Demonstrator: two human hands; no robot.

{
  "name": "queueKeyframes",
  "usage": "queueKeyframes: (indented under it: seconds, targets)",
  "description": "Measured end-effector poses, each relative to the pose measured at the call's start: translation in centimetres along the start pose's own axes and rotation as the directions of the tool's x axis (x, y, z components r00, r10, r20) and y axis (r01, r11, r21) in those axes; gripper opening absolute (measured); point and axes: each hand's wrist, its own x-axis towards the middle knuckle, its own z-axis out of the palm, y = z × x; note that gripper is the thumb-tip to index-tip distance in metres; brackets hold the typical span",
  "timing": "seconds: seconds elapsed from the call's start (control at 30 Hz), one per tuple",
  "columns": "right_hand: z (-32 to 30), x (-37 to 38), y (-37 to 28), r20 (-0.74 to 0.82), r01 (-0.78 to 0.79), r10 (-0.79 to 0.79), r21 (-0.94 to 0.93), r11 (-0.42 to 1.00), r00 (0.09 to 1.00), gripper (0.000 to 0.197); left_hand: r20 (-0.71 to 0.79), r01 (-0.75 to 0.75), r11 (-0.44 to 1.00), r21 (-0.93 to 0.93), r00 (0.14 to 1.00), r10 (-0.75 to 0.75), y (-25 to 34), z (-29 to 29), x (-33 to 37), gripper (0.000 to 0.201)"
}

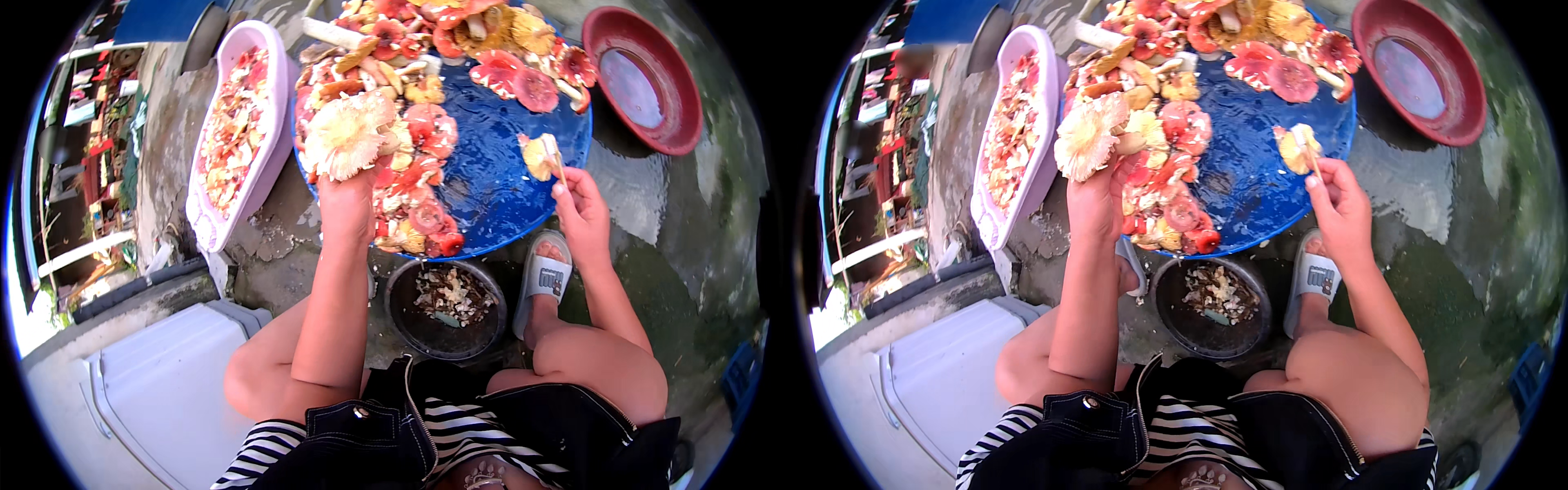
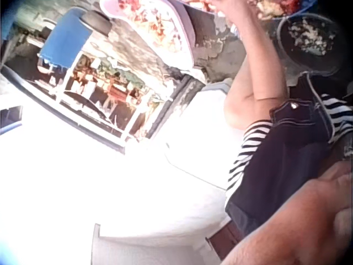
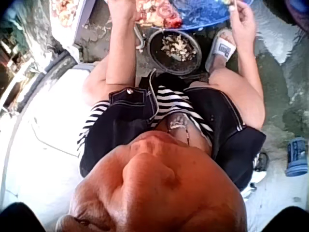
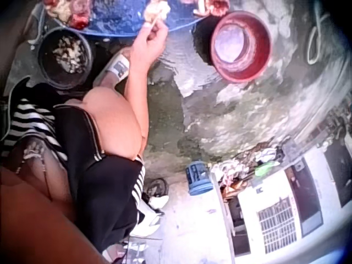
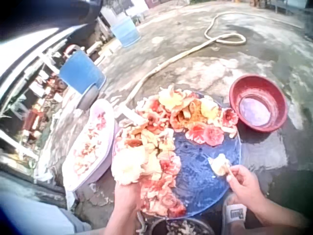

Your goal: The person cleans dirt and debris from a variety of colorful mushrooms by hand using a small brush, placing the cleaned items into a separate basin.

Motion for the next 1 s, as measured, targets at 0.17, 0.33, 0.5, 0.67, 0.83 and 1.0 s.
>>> queueKeyframes:
  seconds: [0.17, 0.33, 0.5, 0.67, 0.83, 1.0]
  targets:
    - [0.6, -0.3, -0.2, 0.054, -0.035, 0.035, 0.004, 0.999, 0.998, 0.021, -0.266, 0.083, 0.982, -0.169, 0.956, -0.127, 5.0, -9.8, 4.1, 0.029]
    - [1.3, -0.6, -0.2, 0.047, -0.043, 0.040, 0.059, 0.997, 0.998, 0.021, -0.367, -0.026, 0.980, -0.199, 0.929, -0.050, 11.1, -23.9, 12.2, 0.049]
    - [-0.5, 0.0, -0.8, -0.100, -0.029, 0.033, 0.044, 0.999, 0.994, 0.019, -0.243, 0.031, 0.978, 0.204, 0.970, 0.020, 8.5, -13.5, 9.0, 0.046]
    - [-1.7, 0.1, -1.4, -0.182, -0.030, 0.061, 0.167, 0.985, 0.981, 0.020, 0.396, -0.173, 0.822, 0.542, 0.916, -0.068, 1.5, 3.6, 0.0, 0.025]
    - [-1.8, -0.2, -0.6, -0.153, -0.021, 0.042, 0.133, 0.991, 0.987, 0.019, 0.635, -0.598, 0.313, 0.738, 0.772, -0.023, -3.6, 12.5, -4.5, 0.058]
    - [-1.5, 0.0, 0.5, -0.023, 0.057, -0.065, -0.256, 0.965, 0.998, 0.025, 0.378, -0.131, 0.700, 0.702, 0.902, -0.210, -10.4, 10.3, -0.8, 0.028]
